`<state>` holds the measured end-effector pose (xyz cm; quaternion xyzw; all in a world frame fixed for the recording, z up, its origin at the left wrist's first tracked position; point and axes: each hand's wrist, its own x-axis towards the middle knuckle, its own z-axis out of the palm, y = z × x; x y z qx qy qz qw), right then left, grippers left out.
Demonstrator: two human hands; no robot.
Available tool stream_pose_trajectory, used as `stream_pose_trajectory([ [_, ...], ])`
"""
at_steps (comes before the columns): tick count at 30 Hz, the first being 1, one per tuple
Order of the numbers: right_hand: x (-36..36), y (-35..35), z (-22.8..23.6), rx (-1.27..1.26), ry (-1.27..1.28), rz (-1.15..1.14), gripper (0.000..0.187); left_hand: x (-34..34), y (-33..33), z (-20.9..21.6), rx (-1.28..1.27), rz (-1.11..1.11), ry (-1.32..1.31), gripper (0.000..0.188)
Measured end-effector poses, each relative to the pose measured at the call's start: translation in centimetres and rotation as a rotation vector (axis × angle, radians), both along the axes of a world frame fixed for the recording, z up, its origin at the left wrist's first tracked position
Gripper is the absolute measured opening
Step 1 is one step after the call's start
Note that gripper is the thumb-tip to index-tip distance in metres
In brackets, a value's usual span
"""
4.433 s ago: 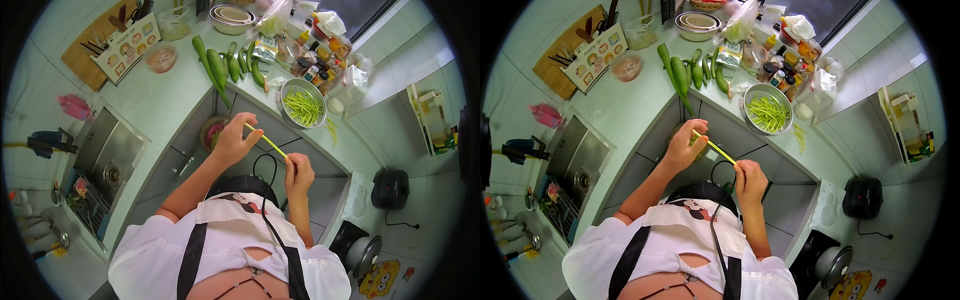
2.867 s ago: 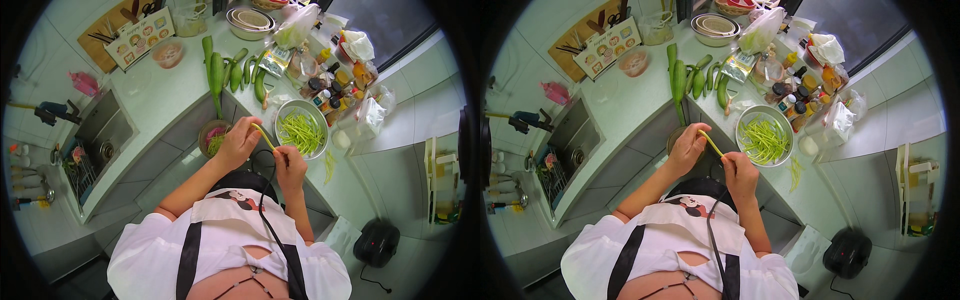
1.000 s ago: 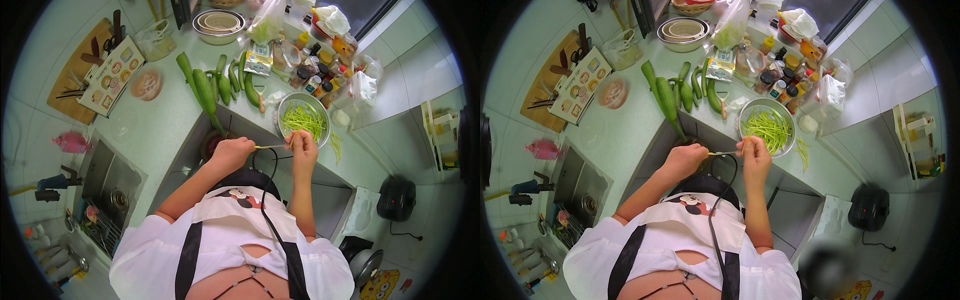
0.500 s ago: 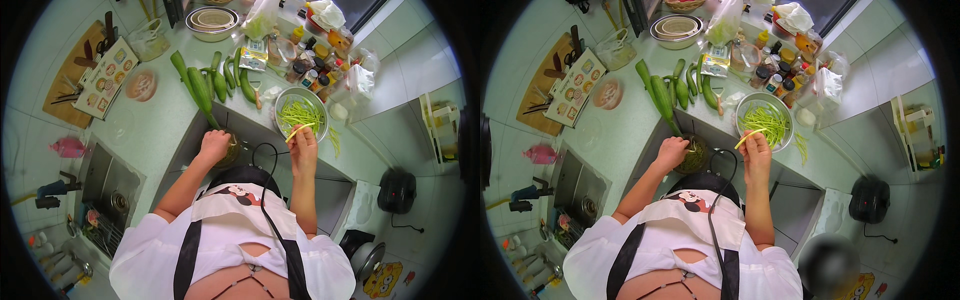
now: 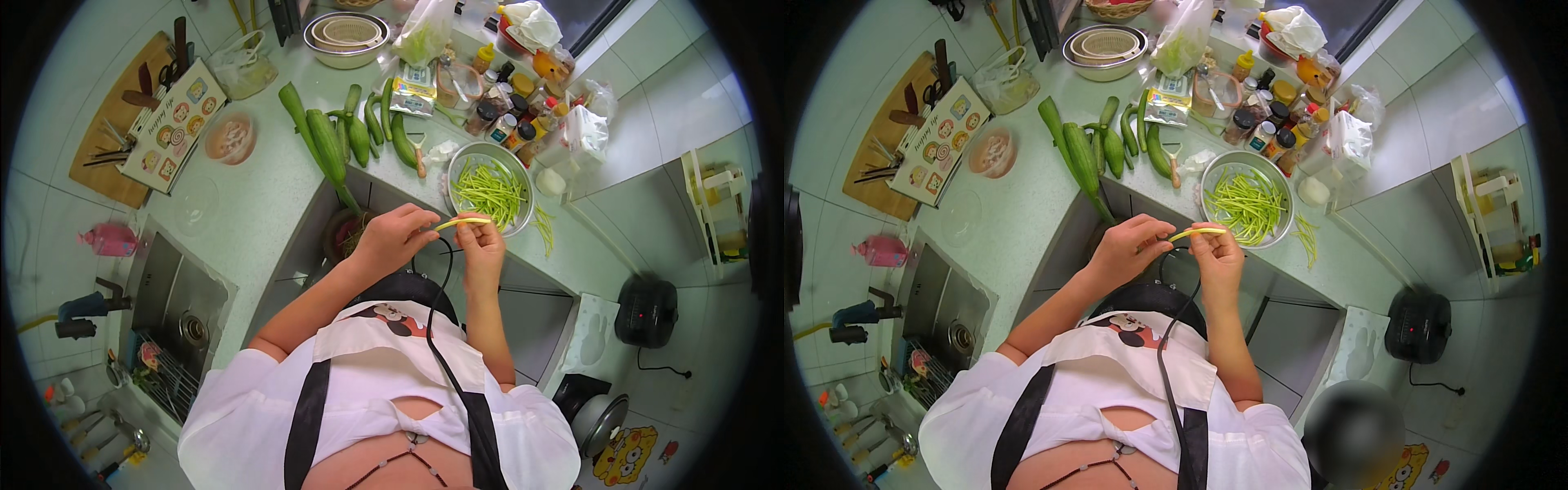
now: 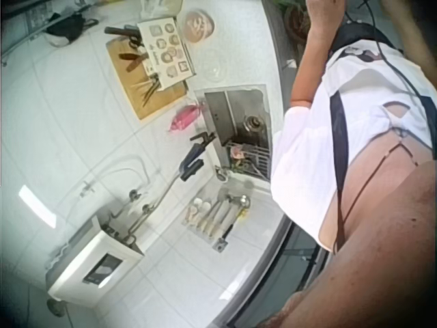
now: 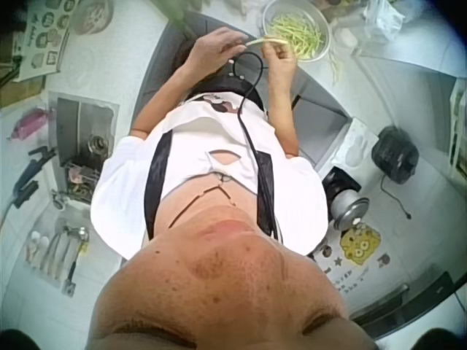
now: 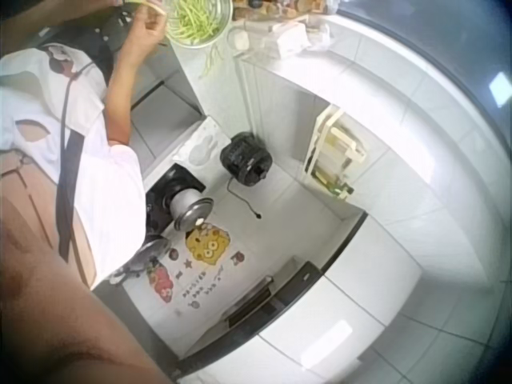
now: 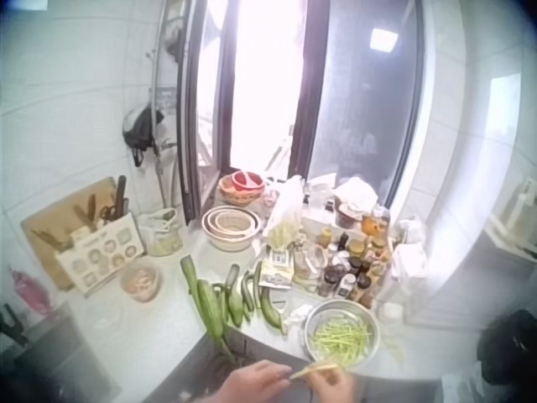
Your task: The person peels long green vegetables by hand, pulling off thin strips and placing them into a metal bowl on the counter.
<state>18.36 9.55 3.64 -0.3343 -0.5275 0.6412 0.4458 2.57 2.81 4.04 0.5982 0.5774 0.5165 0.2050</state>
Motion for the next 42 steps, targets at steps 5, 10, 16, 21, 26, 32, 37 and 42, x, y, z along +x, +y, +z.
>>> stream_pose_trajectory([
  [5, 0.2, -0.5, 0.2, 0.022, 0.003, 0.005, 0.014, 0.6, 0.2, -0.4, 0.059, 0.013, 0.072, 0.015],
  [10, 0.8, -0.8, 0.2, 0.041, -0.019, -0.011, 0.014, 1.1, 0.3, -0.3, 0.061, 0.013, 0.053, 0.014],
  [16, 1.1, -1.0, 1.4, 0.054, -0.075, -0.037, 0.015, 1.6, 0.6, -0.5, 0.094, 0.056, 0.098, 0.01],
  [21, 2.8, -0.2, 1.5, 0.318, -0.422, -0.133, 0.015, 0.8, 0.5, -0.7, 0.11, 0.119, 0.178, 0.01],
  [26, 2.9, -0.5, 1.5, 0.429, -0.596, -0.086, 0.014, 0.7, 0.6, -0.8, 0.132, 0.143, 0.066, 0.01],
  [32, 2.0, -1.8, 0.0, 0.271, -0.457, 0.073, 0.015, 0.9, 0.3, -0.9, -0.024, 0.081, -0.362, 0.021],
  [37, 1.6, -1.8, 0.4, 0.286, -0.458, 0.091, 0.015, 1.5, 0.2, -0.4, 0.013, 0.017, -0.381, 0.033],
  [42, 1.4, -1.8, 0.4, 0.34, -0.491, 0.093, 0.014, 1.6, 0.2, 0.3, 0.039, 0.05, -0.216, 0.036],
])
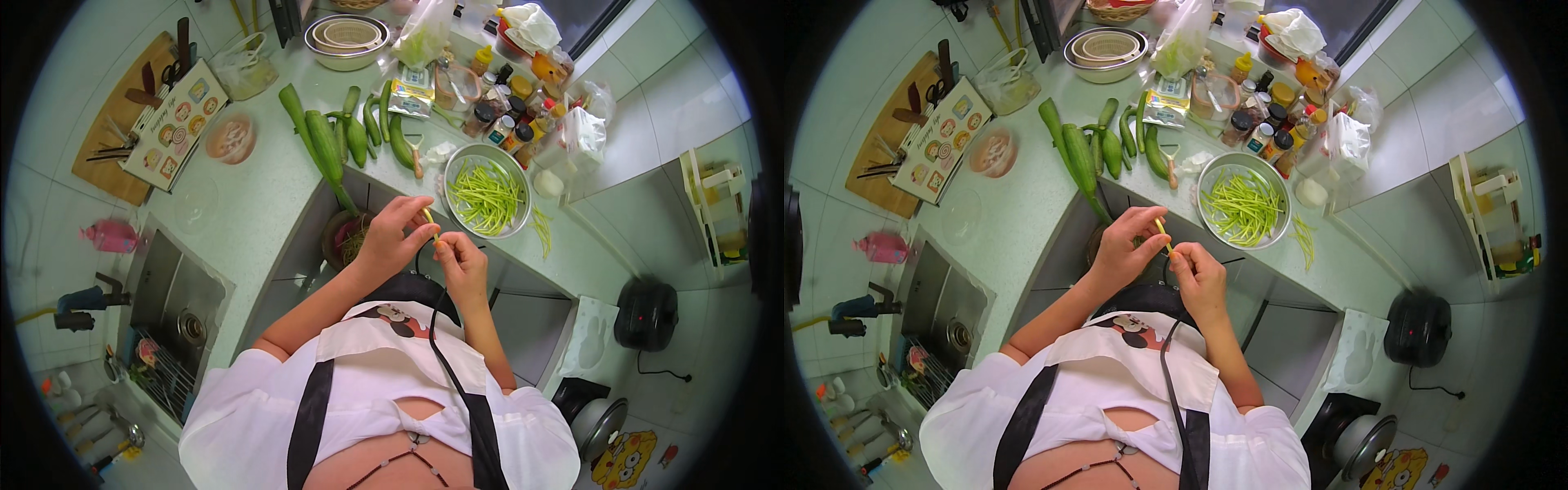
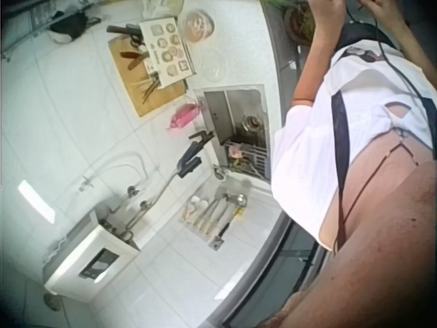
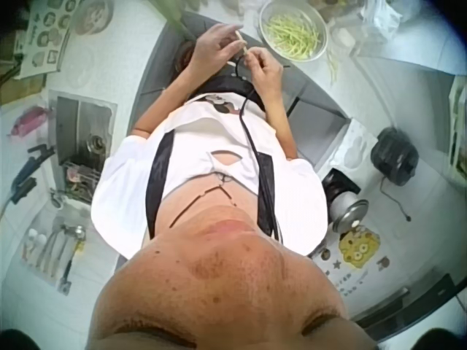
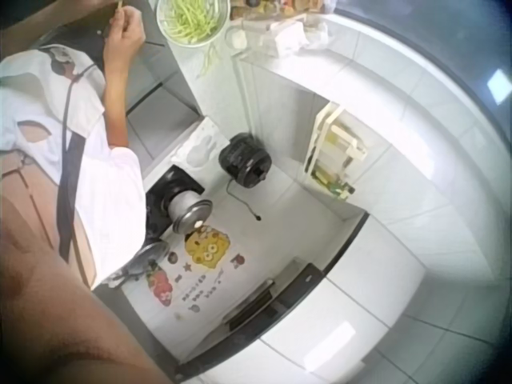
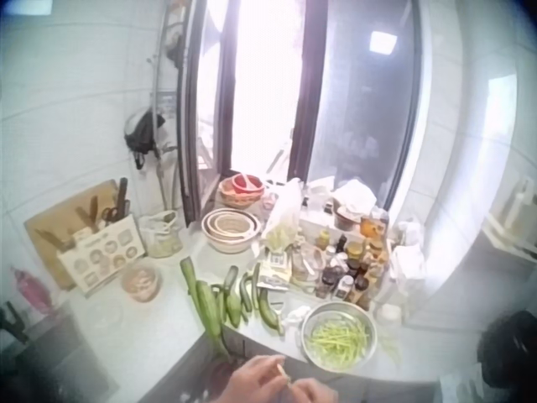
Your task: The person peels long green vegetables by hand, pulling off thin strips and placing them into a metal bowl on the counter.
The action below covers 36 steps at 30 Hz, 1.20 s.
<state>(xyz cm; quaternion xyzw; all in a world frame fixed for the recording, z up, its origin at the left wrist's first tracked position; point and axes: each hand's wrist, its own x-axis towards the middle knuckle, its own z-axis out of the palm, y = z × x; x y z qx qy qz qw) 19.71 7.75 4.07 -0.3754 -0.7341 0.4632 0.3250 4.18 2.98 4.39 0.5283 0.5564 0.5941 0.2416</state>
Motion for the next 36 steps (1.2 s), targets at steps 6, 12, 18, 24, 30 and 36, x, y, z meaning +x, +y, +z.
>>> stream_pose_trajectory([
  [6, -0.1, -0.1, 0.0, 0.051, -0.04, 0.001, 0.014, 0.0, 0.0, 0.3, -0.053, 0.025, 0.095, 0.026],
  [12, -0.2, -0.3, 0.1, 0.104, -0.073, 0.004, 0.013, 0.2, 0.0, 0.2, -0.05, 0.075, 0.223, 0.018],
  [18, -0.1, -0.3, 0.1, 0.148, -0.096, -0.006, 0.012, 0.4, 0.0, -0.6, -0.05, 0.073, 0.285, 0.012],
  [24, 0.2, 0.0, 0.1, 0.196, -0.089, -0.024, 0.013, 0.3, 0.0, -0.9, -0.04, 0.065, 0.301, 0.011],
  [30, 0.9, 1.1, 0.6, 0.153, -0.067, -0.114, 0.014, -0.4, -0.1, -0.5, -0.099, -0.088, 0.034, 0.01],
  [36, 0.5, 0.6, 0.7, 0.197, -0.11, -0.084, 0.013, -0.3, -0.6, -0.6, -0.115, -0.047, 0.149, 0.01],
])
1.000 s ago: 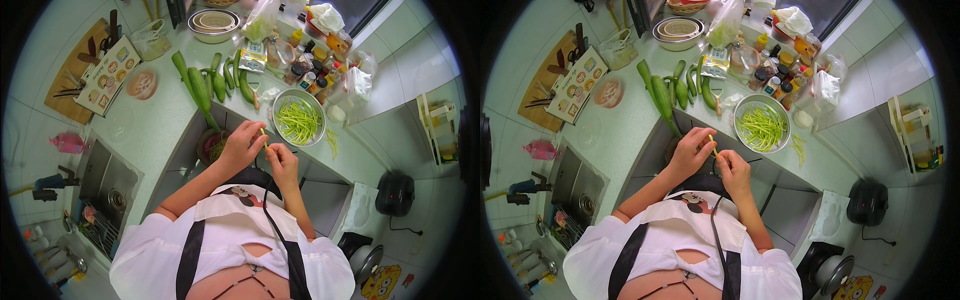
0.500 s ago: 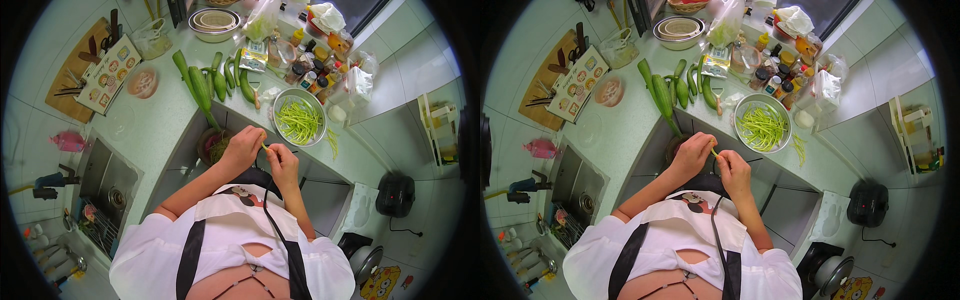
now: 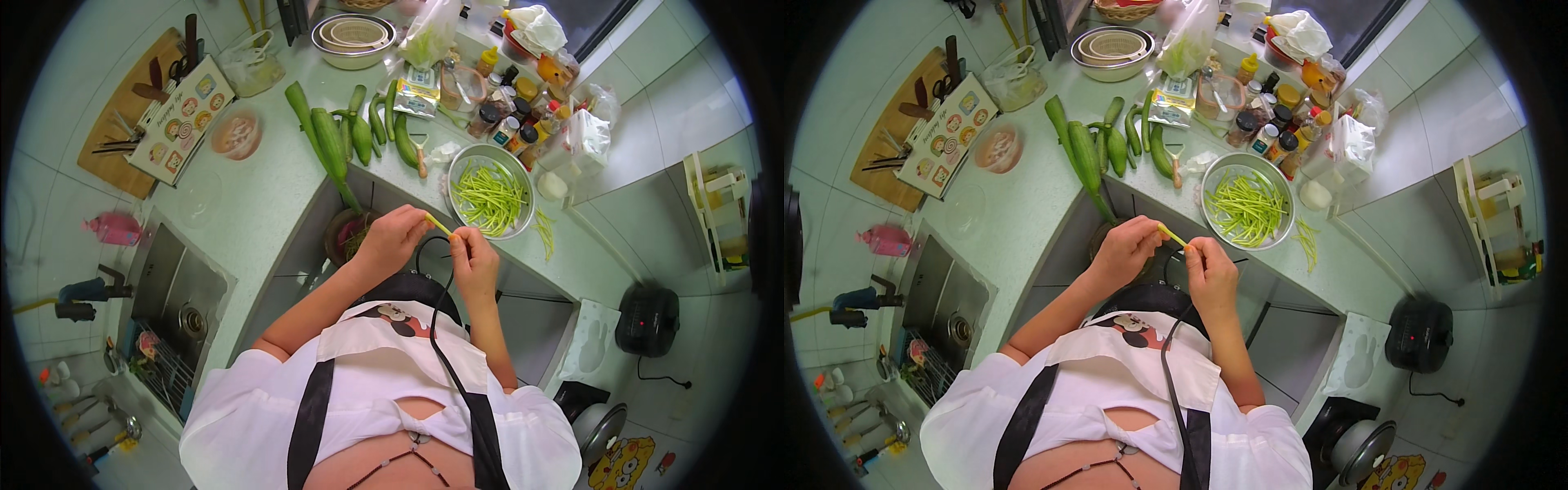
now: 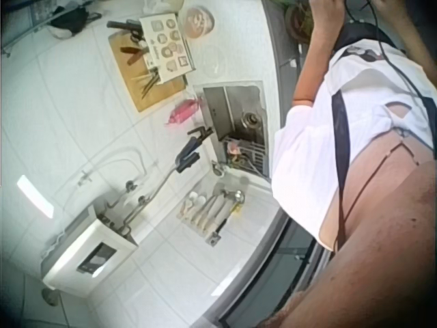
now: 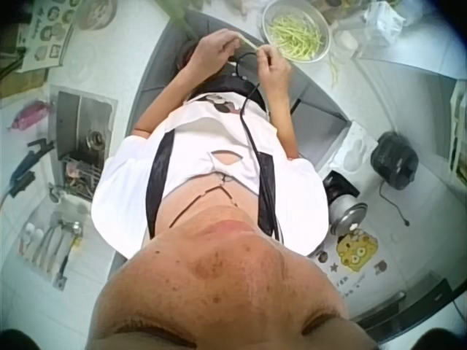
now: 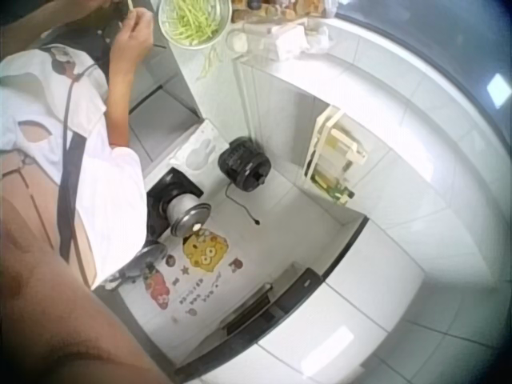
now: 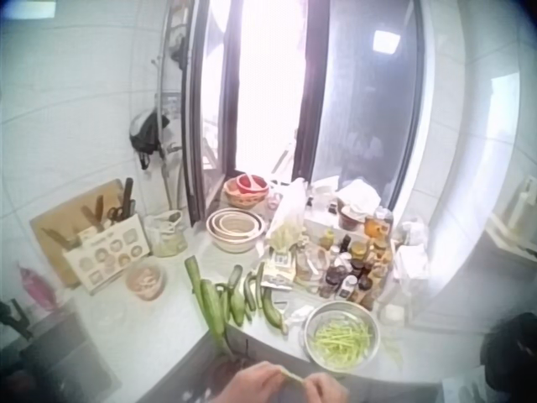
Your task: The person peels long green vegetables by hand, pulling off thin strips and placing them into a metal bowl on the counter.
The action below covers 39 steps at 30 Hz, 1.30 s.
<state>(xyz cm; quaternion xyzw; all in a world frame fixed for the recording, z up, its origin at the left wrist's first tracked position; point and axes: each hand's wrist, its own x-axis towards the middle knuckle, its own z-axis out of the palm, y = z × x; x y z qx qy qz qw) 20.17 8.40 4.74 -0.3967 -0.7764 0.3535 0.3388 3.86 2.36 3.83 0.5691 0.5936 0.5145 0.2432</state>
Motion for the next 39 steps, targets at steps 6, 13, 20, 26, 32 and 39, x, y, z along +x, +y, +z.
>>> stream_pose_trajectory([
  [6, -1.1, -0.2, 0.6, 0.168, 0.008, -0.015, 0.01, 0.9, -0.8, -0.3, 0.006, -0.005, 0.216, 0.006],
  [13, -0.7, 1.8, -1.0, 0.07, 0.092, -0.208, 0.013, -0.6, -1.9, -1.7, -0.021, -0.113, 0.449, 0.007],
  [20, 0.7, 2.7, -2.9, -0.097, 0.384, -0.279, 0.016, -4.4, -2.1, -6.5, -0.282, 0.091, 0.606, 0.018],
  [26, 2.2, 1.8, -3.6, -0.105, 0.334, -0.401, 0.017, -6.9, -0.8, -8.5, -0.567, 0.142, 0.749, 0.029],
  [32, 4.6, 2.5, -5.0, -0.113, 0.276, -0.557, 0.015, -6.9, 1.5, -7.4, -0.548, 0.099, 0.745, 0.026],
  [39, 8.7, 6.7, -9.3, -0.095, -0.058, -0.622, 0.017, -2.5, 4.4, -4.3, -0.357, -0.015, 0.526, 0.017],
])
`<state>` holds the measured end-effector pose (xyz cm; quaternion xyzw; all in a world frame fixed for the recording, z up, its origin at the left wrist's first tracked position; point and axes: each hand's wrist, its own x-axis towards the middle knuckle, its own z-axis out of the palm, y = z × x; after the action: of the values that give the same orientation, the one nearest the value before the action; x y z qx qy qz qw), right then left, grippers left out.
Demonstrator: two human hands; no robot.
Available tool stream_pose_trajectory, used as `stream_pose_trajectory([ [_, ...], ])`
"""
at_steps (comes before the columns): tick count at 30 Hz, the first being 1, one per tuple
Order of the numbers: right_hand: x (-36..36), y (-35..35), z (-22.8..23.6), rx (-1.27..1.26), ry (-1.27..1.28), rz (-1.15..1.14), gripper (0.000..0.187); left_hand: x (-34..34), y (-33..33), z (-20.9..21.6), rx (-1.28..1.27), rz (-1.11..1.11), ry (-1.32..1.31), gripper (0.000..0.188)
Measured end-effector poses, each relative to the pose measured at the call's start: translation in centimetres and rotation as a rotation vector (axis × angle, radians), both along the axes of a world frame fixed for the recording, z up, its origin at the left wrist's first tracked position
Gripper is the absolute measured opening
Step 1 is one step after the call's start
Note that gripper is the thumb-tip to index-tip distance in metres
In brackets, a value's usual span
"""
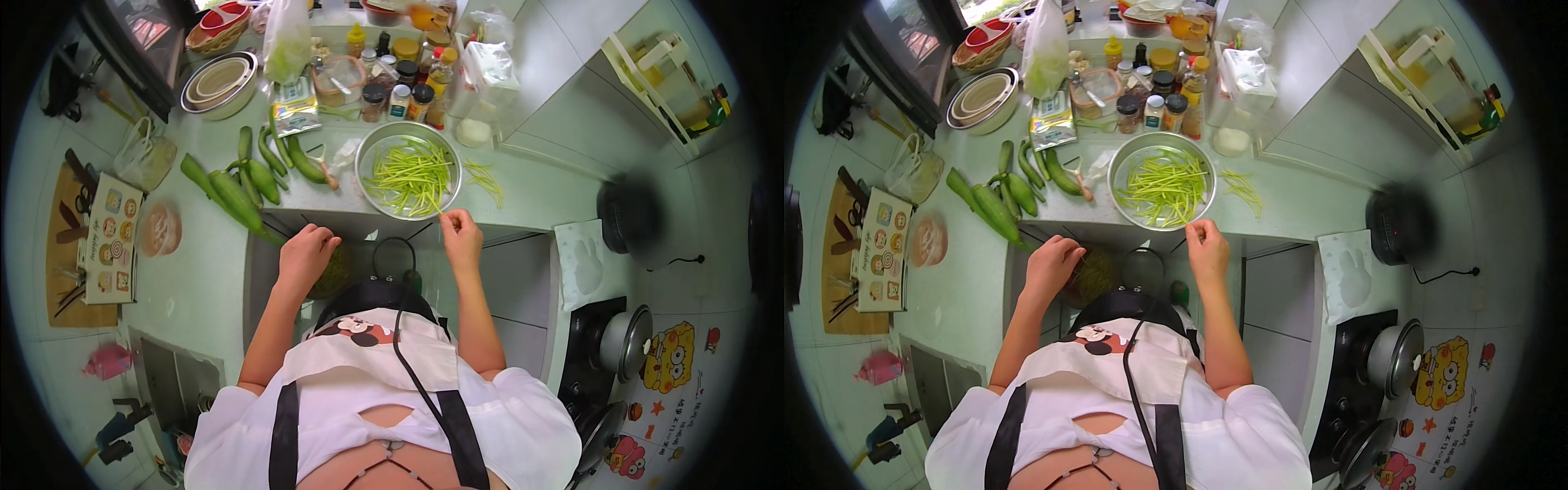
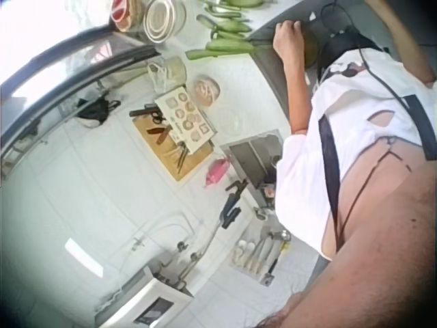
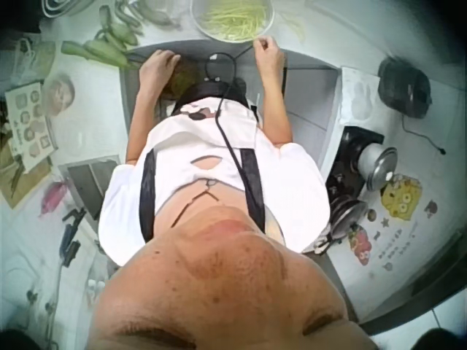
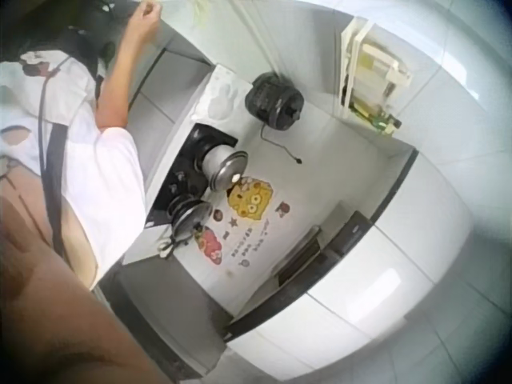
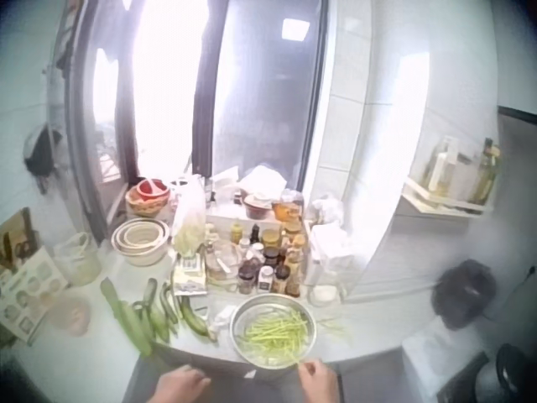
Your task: The person peels long green vegetables by hand, pulling off thin strips and placing them into a metal bowl on the counter.
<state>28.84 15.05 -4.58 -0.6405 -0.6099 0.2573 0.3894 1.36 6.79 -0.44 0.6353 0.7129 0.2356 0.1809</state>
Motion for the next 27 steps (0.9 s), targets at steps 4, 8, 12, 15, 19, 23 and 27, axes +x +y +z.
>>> stream_pose_trajectory([
  [4, 0.9, 3.8, -1.8, -0.063, -0.033, 0.084, 0.02, 3.5, 2.0, 0.8, 0.065, -0.004, -0.058, 0.017],
  [8, 2.4, 7.2, -3.7, -0.121, 0.003, 0.165, 0.02, 6.9, 4.3, 1.2, 0.067, 0.019, -0.057, 0.017],
  [12, 6.7, 10.0, -5.6, -0.06, -0.003, 0.157, 0.019, 9.8, 5.9, 1.0, 0.033, 0.07, -0.033, 0.016],
  [15, 11.3, 13.2, -7.2, -0.024, -0.138, 0.146, 0.019, 11.9, 6.7, 1.1, 0.019, 0.115, -0.05, 0.015],
  [19, 15.2, 18.0, -8.4, 0.041, -0.425, 0.141, 0.021, 14.3, 7.0, 0.6, 0.029, 0.185, -0.089, 0.015],
  [23, 16.1, 21.5, -9.1, -0.021, -0.544, 0.213, 0.02, 16.2, 6.6, 1.0, -0.002, 0.285, -0.111, 0.015],
  [27, 16.7, 23.3, -11.1, -0.077, -0.565, 0.271, 0.015, 17.0, 5.8, 0.8, 0.016, 0.322, -0.144, 0.014],
])
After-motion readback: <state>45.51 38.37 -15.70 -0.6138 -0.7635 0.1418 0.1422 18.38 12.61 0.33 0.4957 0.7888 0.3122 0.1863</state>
